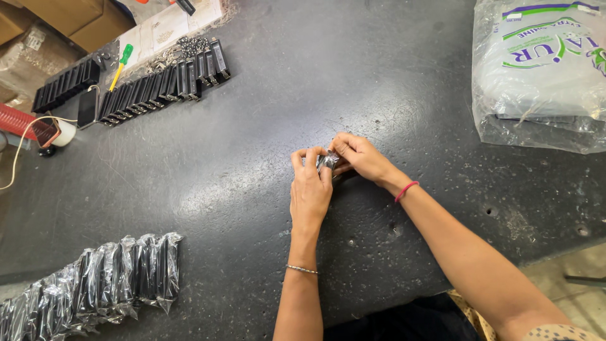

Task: The person places small black rectangular components into clear plastic bags one by one, seals each bag, and sets it aside. The process is repeated for multiple components on a dark workbench.

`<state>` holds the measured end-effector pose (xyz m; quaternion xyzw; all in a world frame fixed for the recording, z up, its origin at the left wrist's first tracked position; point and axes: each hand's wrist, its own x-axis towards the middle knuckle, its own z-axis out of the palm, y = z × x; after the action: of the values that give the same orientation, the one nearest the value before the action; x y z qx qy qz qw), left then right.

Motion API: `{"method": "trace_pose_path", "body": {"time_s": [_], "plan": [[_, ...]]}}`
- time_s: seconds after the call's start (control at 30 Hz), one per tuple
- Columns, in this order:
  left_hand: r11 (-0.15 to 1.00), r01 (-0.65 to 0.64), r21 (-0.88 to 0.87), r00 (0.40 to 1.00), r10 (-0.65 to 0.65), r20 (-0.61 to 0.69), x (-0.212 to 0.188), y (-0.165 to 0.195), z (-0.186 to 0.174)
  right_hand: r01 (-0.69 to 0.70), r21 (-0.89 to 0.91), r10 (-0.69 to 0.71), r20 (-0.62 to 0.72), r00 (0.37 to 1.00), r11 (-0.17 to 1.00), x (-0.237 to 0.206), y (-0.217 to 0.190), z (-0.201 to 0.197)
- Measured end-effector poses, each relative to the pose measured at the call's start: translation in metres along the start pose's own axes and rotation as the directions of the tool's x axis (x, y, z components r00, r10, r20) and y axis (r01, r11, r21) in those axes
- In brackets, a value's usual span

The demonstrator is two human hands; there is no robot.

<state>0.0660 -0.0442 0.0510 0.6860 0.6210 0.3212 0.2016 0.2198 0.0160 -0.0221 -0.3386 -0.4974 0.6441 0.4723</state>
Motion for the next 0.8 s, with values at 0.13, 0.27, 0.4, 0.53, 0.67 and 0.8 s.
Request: {"method": "trace_pose_path", "body": {"time_s": [0.13,0.27,0.4,0.53,0.67,0.8], "plan": [[1.0,-0.002,-0.019,1.0,0.002,-0.005,0.0,0.001,-0.003,-0.067,-0.05,0.07,0.054,0.996,0.996,-0.003,-0.01,-0.004],[1.0,-0.002,-0.031,1.0,0.002,0.0,-0.002,0.0,-0.005,-0.075,-0.098,0.085,0.107,0.991,0.992,-0.007,-0.021,-0.003],[0.999,-0.033,-0.042,0.999,0.033,-0.01,-0.003,-0.003,-0.005,-0.063,-0.081,0.07,0.088,0.994,0.995,-0.007,-0.022,0.0],[0.996,-0.051,-0.074,0.999,0.051,-0.009,-0.004,-0.004,-0.005,-0.011,-0.116,0.016,0.04,0.999,0.993,-0.005,-0.017,0.004],[0.998,-0.066,-0.02,0.997,0.067,0.025,-0.004,-0.003,-0.006,0.045,-0.182,-0.04,0.031,0.999,0.982,-0.005,-0.014,0.005],[1.0,-0.015,-0.009,1.0,0.015,0.026,-0.003,0.0,-0.005,0.049,-0.183,-0.046,0.023,0.999,0.982,-0.005,-0.012,0.006]]}}
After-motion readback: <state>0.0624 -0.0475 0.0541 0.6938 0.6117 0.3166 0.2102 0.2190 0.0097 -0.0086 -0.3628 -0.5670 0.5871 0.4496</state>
